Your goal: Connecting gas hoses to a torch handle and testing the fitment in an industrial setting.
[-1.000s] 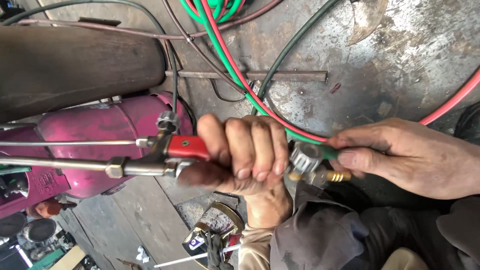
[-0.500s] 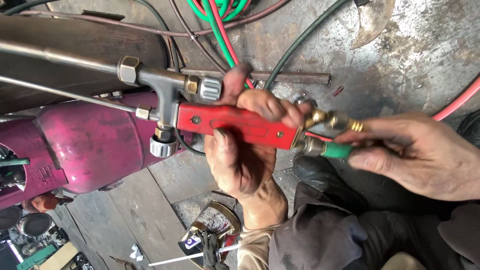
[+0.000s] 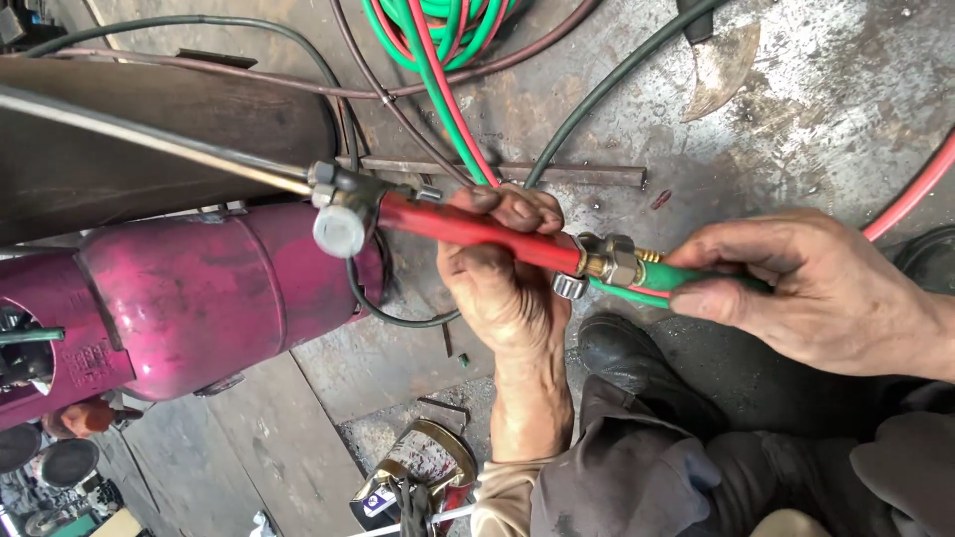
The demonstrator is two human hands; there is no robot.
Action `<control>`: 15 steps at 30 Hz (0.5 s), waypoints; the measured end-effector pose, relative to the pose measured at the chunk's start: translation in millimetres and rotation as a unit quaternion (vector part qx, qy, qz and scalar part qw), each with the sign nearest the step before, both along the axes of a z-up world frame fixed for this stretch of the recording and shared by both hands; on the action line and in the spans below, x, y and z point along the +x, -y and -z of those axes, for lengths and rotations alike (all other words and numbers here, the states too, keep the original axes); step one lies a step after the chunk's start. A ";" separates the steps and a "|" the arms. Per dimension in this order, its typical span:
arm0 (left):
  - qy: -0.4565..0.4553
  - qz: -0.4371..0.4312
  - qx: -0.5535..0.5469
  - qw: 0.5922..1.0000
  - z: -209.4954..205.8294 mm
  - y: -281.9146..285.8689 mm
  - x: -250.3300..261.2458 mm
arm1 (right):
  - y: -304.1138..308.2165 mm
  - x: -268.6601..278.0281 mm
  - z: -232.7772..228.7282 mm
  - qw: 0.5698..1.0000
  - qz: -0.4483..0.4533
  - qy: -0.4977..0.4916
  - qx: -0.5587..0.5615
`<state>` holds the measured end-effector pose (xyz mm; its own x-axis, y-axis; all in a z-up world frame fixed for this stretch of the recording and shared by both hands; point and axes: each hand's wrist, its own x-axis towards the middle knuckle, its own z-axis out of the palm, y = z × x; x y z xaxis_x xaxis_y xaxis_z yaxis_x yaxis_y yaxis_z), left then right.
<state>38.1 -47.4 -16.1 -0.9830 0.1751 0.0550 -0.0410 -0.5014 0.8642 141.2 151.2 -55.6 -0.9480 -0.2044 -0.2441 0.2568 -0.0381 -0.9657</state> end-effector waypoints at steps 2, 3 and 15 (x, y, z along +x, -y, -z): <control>0.019 0.016 0.023 0.999 3.2 -3.9 -4.8 | 1.4 -2.0 -3.1 0.999 0.009 -0.012 0.041; 0.036 0.030 0.046 0.998 4.6 -5.9 -7.7 | 2.0 -3.8 -4.5 0.996 0.017 -0.027 0.083; 0.142 0.129 0.099 0.976 -9.5 -12.4 -7.6 | -1.6 -8.1 -12.3 0.987 0.058 0.069 0.130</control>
<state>30.4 -35.0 -6.6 -0.8883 0.4321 -0.1559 -0.4119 -0.5992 0.6865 133.2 152.8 -43.4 -0.9151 -0.0096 -0.4032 0.3959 0.1684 -0.9027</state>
